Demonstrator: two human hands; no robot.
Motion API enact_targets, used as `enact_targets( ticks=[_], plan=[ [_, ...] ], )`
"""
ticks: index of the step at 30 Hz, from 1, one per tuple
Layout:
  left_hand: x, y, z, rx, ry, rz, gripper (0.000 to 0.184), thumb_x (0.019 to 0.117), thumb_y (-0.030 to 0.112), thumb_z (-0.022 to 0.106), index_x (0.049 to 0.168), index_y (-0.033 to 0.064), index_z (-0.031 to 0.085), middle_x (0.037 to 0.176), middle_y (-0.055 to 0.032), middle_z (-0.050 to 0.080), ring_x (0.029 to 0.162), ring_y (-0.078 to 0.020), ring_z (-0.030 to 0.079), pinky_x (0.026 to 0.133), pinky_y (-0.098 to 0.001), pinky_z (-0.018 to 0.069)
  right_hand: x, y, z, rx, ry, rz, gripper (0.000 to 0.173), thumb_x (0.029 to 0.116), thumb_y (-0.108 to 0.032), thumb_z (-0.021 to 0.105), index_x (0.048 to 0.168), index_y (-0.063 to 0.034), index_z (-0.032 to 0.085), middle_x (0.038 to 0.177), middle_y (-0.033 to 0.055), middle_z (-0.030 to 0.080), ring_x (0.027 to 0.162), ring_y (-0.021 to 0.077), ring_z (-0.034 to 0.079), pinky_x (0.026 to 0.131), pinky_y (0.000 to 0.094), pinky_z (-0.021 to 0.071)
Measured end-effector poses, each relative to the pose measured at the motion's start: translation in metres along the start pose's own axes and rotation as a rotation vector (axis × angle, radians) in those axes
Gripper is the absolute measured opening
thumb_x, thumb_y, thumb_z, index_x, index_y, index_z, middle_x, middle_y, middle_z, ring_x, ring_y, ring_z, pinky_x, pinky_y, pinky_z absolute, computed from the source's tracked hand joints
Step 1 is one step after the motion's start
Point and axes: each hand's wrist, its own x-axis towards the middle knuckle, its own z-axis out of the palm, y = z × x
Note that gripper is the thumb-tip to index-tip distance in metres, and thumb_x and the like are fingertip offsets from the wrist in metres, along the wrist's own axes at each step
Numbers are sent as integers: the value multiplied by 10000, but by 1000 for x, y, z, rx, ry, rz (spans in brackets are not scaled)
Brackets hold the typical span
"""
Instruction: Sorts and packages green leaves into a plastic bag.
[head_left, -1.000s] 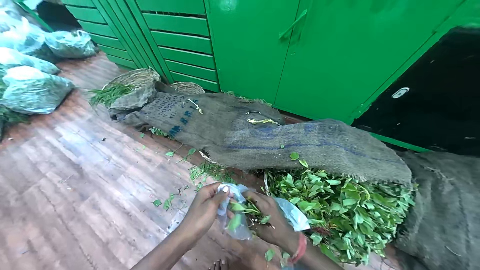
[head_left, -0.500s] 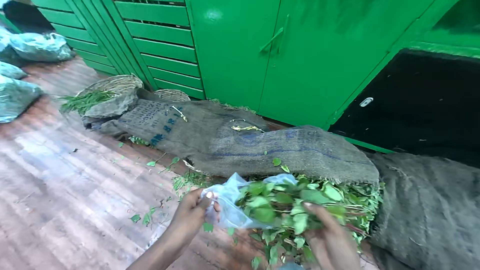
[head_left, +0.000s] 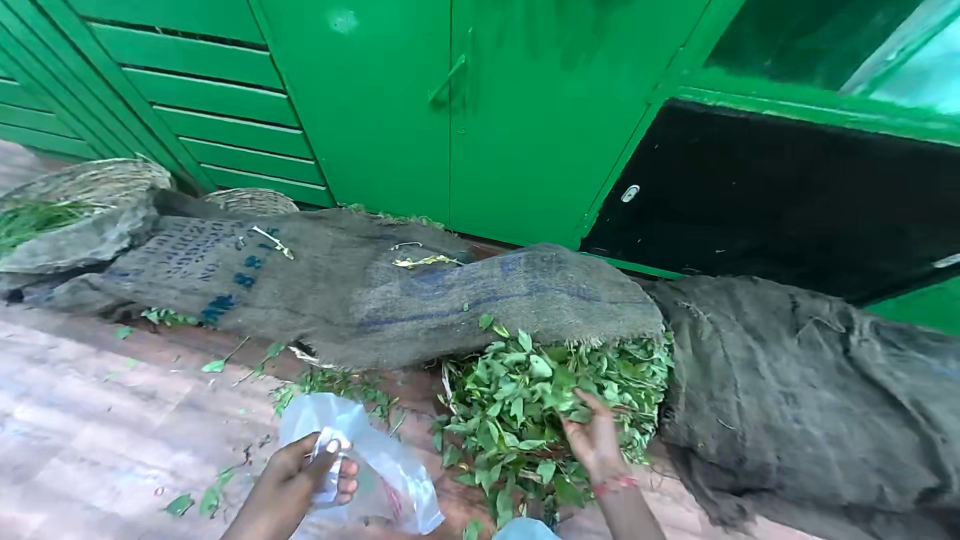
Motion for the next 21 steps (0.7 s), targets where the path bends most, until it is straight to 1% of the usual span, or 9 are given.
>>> enact_targets(
  ticks=[3, 7, 10, 12, 14, 16, 18, 19, 21],
  plan=[
    [-1, -6, -2, 4, 4, -8, 196, 1085, 67, 421, 1132, -21, 589, 859, -132, 740, 731, -243, 755, 697, -391, 656, 39, 30, -6, -40, 147, -124, 390, 981, -57, 555, 1356, 15, 478, 1244, 190, 586, 1068, 270, 614, 887, 447, 557],
    [-3, -13, -3, -16, -3, -21, 191, 1088, 68, 419, 1122, -14, 588, 855, -135, 738, 731, -248, 755, 697, -396, 655, 53, 28, 3, -424, 265, -213, 677, 1002, -119, 627, 1559, 8, 265, 1523, 267, 413, 1342, 368, 497, 1053, 556, 481],
    [-3, -13, -1, -30, -3, -39, 192, 1094, 72, 410, 1129, -12, 579, 862, -132, 738, 737, -243, 756, 703, -396, 655, 49, 19, 3, -851, 239, -264, 620, 959, -229, 733, 1435, 72, 473, 1345, 308, 578, 1228, 406, 586, 1011, 582, 479],
    [-1, -12, 0, -42, 5, -44, 190, 1093, 69, 413, 1134, -18, 577, 861, -136, 735, 729, -246, 755, 700, -398, 657, 33, 5, 2, -1043, 178, -186, 616, 925, -348, 773, 1357, 35, 557, 1223, 270, 637, 1050, 376, 690, 852, 558, 605],
    [1, -14, -1, -62, 10, -41, 192, 1091, 69, 420, 1137, -21, 584, 863, -143, 736, 728, -251, 754, 692, -397, 656, 17, -14, -6, -1196, 128, -128, 682, 863, -480, 814, 1241, 56, 623, 1079, 252, 669, 882, 352, 715, 747, 527, 623],
    [5, -17, -2, -78, 12, -38, 203, 1092, 72, 419, 1139, -24, 592, 872, -156, 740, 743, -262, 759, 703, -400, 657, 1, -35, -17, -1471, 79, -144, 688, 846, -573, 790, 1169, 25, 679, 963, 198, 706, 786, 306, 708, 725, 493, 602],
    [7, -17, -2, -94, 8, -32, 189, 1087, 68, 449, 1137, -34, 599, 879, -170, 738, 769, -277, 761, 737, -411, 658, -24, -57, -24, -1832, 103, -267, 670, 871, -601, 738, 1199, -16, 717, 1081, 238, 721, 973, 413, 700, 855, 621, 547],
    [8, -17, -2, -98, -6, -3, 167, 1069, 54, 483, 1122, -41, 609, 877, -173, 738, 785, -281, 760, 761, -414, 654, -37, -63, -27, -1966, 161, -382, 617, 895, -575, 717, 1116, 1, 729, 1049, 283, 714, 983, 490, 689, 825, 687, 526],
    [11, -17, -4, -93, -42, 58, 124, 1008, 33, 569, 1071, -41, 646, 891, -167, 744, 819, -278, 754, 795, -405, 640, -53, -72, -28, -2105, 271, -503, 537, 926, -526, 685, 966, 9, 723, 957, 297, 711, 924, 524, 694, 735, 697, 530]
  ],
)
